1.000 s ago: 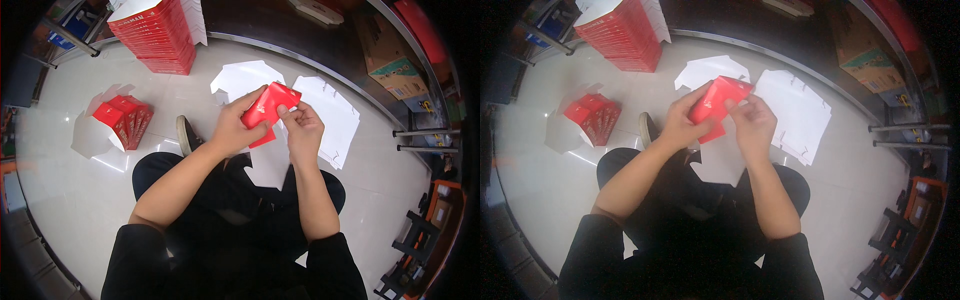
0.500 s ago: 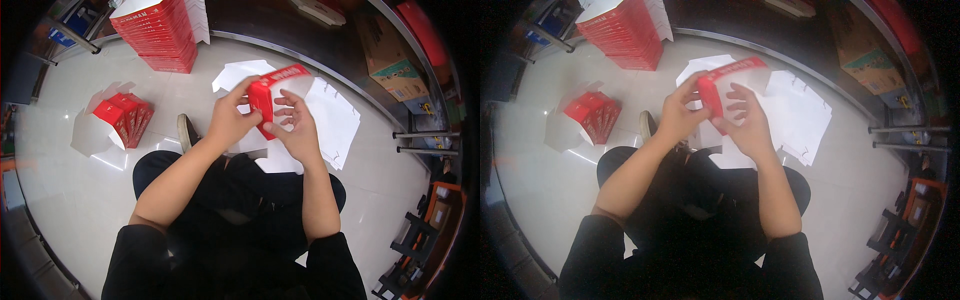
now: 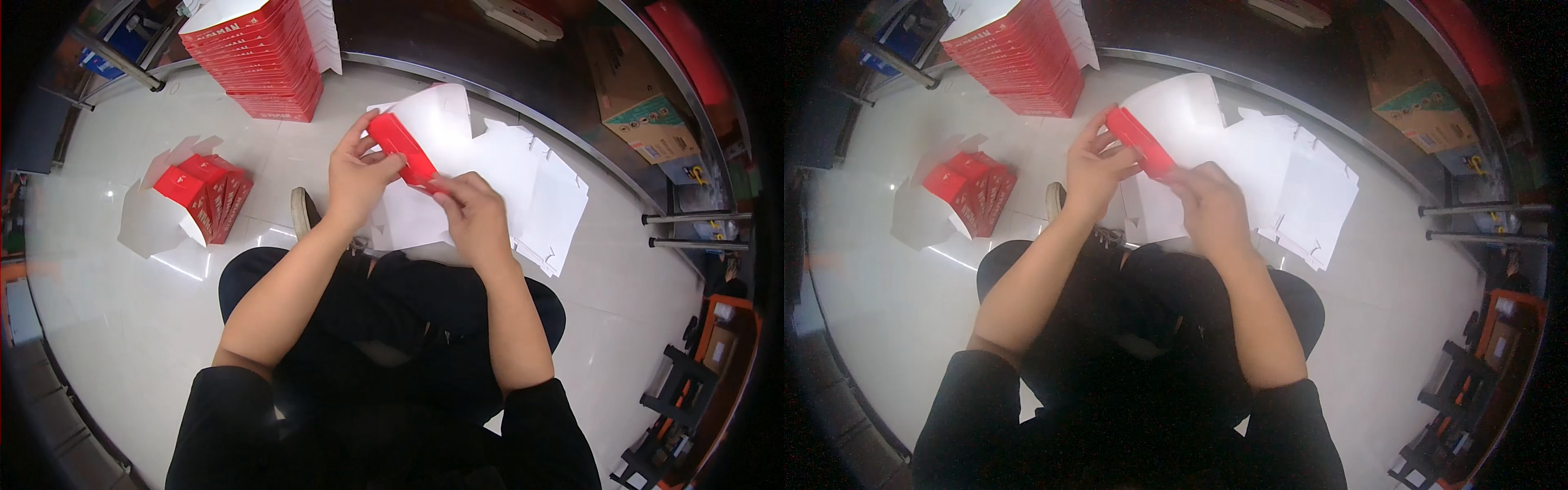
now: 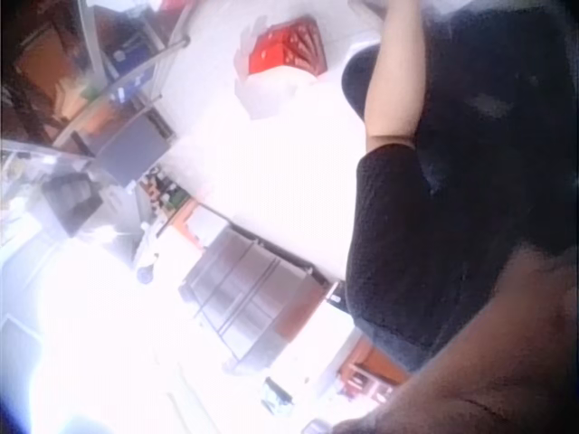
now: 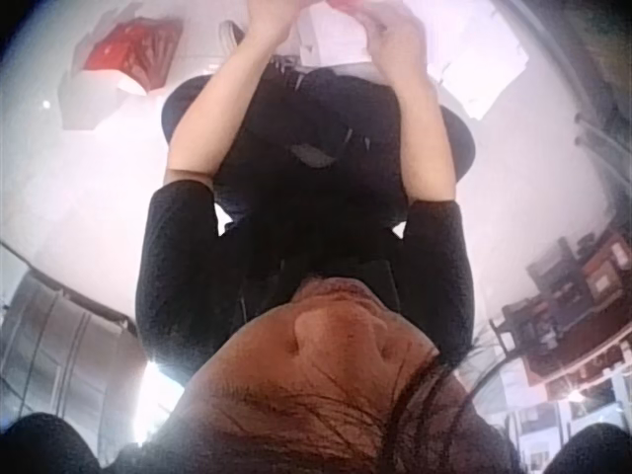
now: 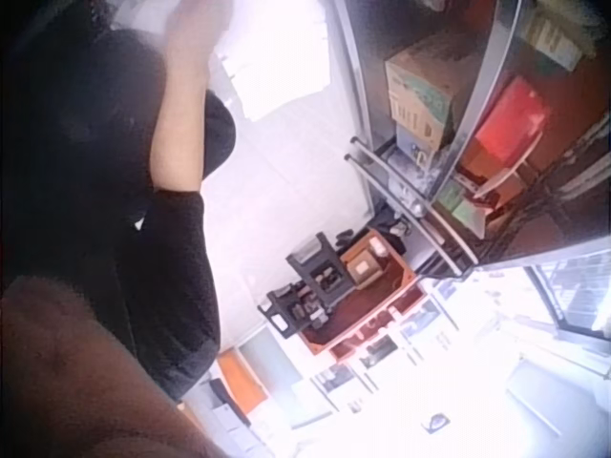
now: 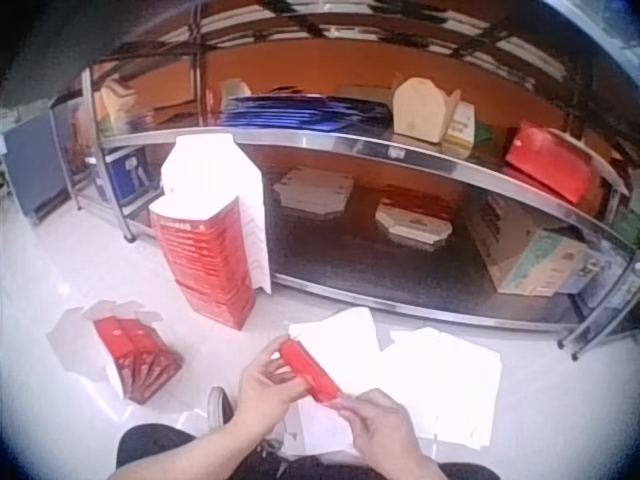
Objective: The person sits on the floor and assembles flat-packed red and white cardboard boxes. They fold the flaps, tuck tabs into slots, and stack the finished boxes. The person handles multiple boxes one at a time, moving from a stack of flat pieces to a stack of assembled boxes.
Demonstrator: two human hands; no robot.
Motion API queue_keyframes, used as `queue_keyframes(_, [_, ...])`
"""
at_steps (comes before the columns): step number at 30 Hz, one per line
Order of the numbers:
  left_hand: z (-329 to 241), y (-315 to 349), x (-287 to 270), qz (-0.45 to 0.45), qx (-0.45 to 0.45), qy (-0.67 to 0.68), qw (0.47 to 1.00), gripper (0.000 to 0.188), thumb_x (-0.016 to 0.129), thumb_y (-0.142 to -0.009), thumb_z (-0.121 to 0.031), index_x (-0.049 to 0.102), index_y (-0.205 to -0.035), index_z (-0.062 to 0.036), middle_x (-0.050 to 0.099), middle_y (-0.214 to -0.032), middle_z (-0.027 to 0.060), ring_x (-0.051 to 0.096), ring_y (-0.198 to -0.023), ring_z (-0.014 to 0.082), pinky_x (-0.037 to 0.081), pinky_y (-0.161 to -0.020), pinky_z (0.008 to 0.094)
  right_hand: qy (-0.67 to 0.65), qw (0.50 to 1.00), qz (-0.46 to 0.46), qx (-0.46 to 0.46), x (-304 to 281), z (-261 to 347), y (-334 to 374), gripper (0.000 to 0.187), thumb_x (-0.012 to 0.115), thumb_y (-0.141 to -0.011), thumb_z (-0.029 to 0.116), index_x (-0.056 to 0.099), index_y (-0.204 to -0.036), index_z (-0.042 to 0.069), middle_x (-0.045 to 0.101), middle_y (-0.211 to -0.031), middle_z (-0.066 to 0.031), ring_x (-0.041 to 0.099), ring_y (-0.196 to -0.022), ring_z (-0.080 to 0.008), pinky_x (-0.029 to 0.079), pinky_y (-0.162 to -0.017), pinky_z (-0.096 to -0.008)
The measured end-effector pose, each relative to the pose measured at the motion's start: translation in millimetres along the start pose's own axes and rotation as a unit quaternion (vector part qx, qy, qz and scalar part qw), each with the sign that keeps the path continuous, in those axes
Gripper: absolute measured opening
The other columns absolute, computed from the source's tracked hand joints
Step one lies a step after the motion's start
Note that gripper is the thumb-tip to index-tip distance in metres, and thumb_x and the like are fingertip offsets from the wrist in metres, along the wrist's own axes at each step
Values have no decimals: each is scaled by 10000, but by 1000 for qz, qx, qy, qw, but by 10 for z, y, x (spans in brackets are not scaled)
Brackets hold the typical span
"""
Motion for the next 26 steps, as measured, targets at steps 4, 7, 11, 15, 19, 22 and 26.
queue_keyframes(4, [3, 46, 100, 45, 93, -113, 988, 748, 696, -808, 43, 447, -1508, -41, 639, -1294, 146, 666, -1060, 207, 597, -858, 338, -101, 981, -73, 149, 32, -90, -33, 176, 805, -812, 88, 727, -951, 13, 725, -811, -131, 693, -712, -201, 547, -677, -324])
queue_keyframes(7, [-5, 152, 149, 66, 126, -174, 974, 757, 716, -774, 43, 495, -1487, -78, 647, -1287, 118, 656, -1080, 195, 594, -884, 326, -108, 977, -47, 177, 57, -122, 7, 192, 826, -796, 104, 725, -924, 1, 731, -790, -140, 696, -685, -197, 546, -669, -319])
queue_keyframes(11, [20, 168, 162, 114, 176, -245, 947, 789, 680, -738, 70, 515, -1480, -142, 641, -1332, 199, 674, -1133, 256, 608, -822, 318, -105, 980, -61, 156, 134, -139, 49, 155, 817, -796, 92, 722, -875, -2, 725, -773, -143, 708, -688, -214, 544, -665, -337])
queue_keyframes(15, [34, 239, 154, 165, 203, -280, 924, 718, 714, -768, 37, 551, -1444, -144, 566, -1431, 181, 622, -1224, 298, 564, -970, 373, -86, 983, -63, 150, 64, -173, -1, 135, 796, -792, 64, 711, -860, -16, 716, -797, -148, 716, -722, -257, 543, -662, -355])
queue_keyframes(19, [13, 282, 200, 140, 279, -294, 903, 723, 739, -764, -1, 516, -1442, -113, 547, -1432, 206, 581, -1272, 364, 496, -1055, 394, 80, 994, -60, 34, -6, -91, -27, 163, 741, -812, 6, 693, -962, -36, 709, -904, -163, 712, -755, -295, 549, -661, -383])
queue_keyframes(22, [27, 249, 146, 150, 275, -276, 909, 710, 771, -763, -52, 502, -1419, -80, 517, -1453, 208, 561, -1292, 370, 464, -1091, 417, 57, 996, -74, 11, 2, -28, -36, 195, 701, -845, -15, 682, -1039, -30, 696, -1010, -180, 715, -778, -298, 563, -686, -409])
queue_keyframes(26, [114, 99, 42, 154, 221, -151, 951, 673, 771, -843, -141, 473, -1445, -109, 453, -1522, 164, 500, -1352, 375, 375, -1169, 473, -65, 996, -17, 50, 60, -118, -33, 172, 714, -900, 47, 707, -1065, 0, 653, -1210, -202, 727, -945, -264, 592, -836, -384])
Point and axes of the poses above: each hand's wrist, its own y-axis away from the middle knuckle, its own x-axis out of the palm, z = x × y, the point moved 1 cm from there along -y, towards the middle knuckle
